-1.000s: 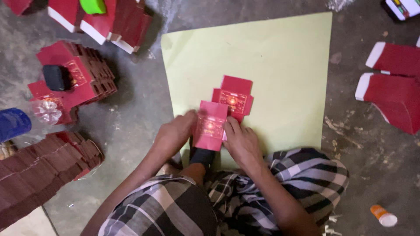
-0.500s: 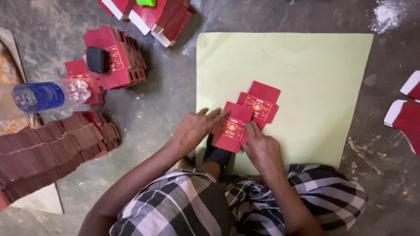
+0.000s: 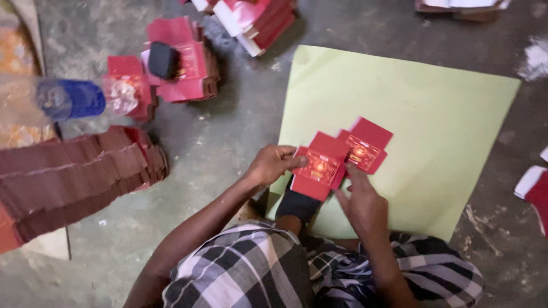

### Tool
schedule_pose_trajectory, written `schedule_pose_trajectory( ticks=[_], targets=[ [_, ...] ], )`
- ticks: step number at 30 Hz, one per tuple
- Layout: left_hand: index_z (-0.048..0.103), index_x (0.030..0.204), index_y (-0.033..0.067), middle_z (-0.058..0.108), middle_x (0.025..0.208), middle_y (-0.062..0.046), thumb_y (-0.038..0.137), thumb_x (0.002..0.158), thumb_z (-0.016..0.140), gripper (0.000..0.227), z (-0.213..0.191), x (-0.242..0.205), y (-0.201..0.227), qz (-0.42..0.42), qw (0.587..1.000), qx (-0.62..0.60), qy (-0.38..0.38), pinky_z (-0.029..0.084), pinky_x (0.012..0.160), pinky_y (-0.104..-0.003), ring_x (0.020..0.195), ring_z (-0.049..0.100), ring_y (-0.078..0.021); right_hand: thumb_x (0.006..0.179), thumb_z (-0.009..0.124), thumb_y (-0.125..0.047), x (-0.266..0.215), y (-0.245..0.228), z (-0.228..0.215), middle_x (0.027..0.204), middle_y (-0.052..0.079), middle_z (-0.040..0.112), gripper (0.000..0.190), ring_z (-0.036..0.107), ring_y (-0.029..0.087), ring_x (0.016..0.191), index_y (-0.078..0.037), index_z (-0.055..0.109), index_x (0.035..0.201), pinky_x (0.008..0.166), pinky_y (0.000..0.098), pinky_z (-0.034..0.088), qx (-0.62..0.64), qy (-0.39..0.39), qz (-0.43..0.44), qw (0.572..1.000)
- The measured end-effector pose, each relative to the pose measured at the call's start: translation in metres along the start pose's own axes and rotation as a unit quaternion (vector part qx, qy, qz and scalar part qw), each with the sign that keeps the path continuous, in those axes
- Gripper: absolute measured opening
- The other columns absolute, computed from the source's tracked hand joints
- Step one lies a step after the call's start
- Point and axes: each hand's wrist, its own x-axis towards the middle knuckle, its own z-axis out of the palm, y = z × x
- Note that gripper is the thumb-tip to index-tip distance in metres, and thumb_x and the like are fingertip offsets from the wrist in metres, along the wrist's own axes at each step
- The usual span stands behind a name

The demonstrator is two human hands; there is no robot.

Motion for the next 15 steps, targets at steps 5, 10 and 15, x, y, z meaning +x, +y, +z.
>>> schedule_pose_trajectory(
  ticks=[5,10,15],
  targets=[
    [0.076,0.126,0.0110,0.080,0.098,-0.001,0.027,0.094,0.072,0.036,-0.048,-0.029,0.031,-0.044,0.997,0.009,0.055,0.047,0.068,-0.028,0.082,0.067,-0.0067,0.105,0.061,-0.024,0.018,-0.019,0.017,0.118,0.006,0.074,0.032,0.072,0.013,0.103,-0.007,0.064,0.132,0.084,0.0300,0.060,0.395,0.042,0.081,0.914],
    [0.074,0.126,0.0059,0.081,0.106,-0.006,0.031,0.093,0.074,0.042,-0.074,-0.052,0.056,0.090,0.992,-0.078,0.045,0.060,0.083,-0.028,0.093,0.072,-0.0076,0.101,0.065,-0.011,0.043,-0.053,0.027,0.104,0.007,0.074,0.030,0.069,0.012,0.090,0.007,0.063,0.126,0.079,0.0281,0.057,0.553,-0.033,0.087,0.828],
    [0.074,0.124,0.0081,0.077,0.097,-0.010,0.048,0.091,0.077,0.052,-0.122,-0.071,0.071,0.153,0.899,0.288,0.292,0.055,0.073,-0.036,0.082,0.073,-0.0198,0.099,0.067,-0.008,0.059,-0.084,0.022,0.103,0.008,0.074,0.034,0.065,0.009,0.081,0.008,0.063,0.129,0.068,0.0235,0.051,0.520,-0.012,0.076,0.851]
  ],
)
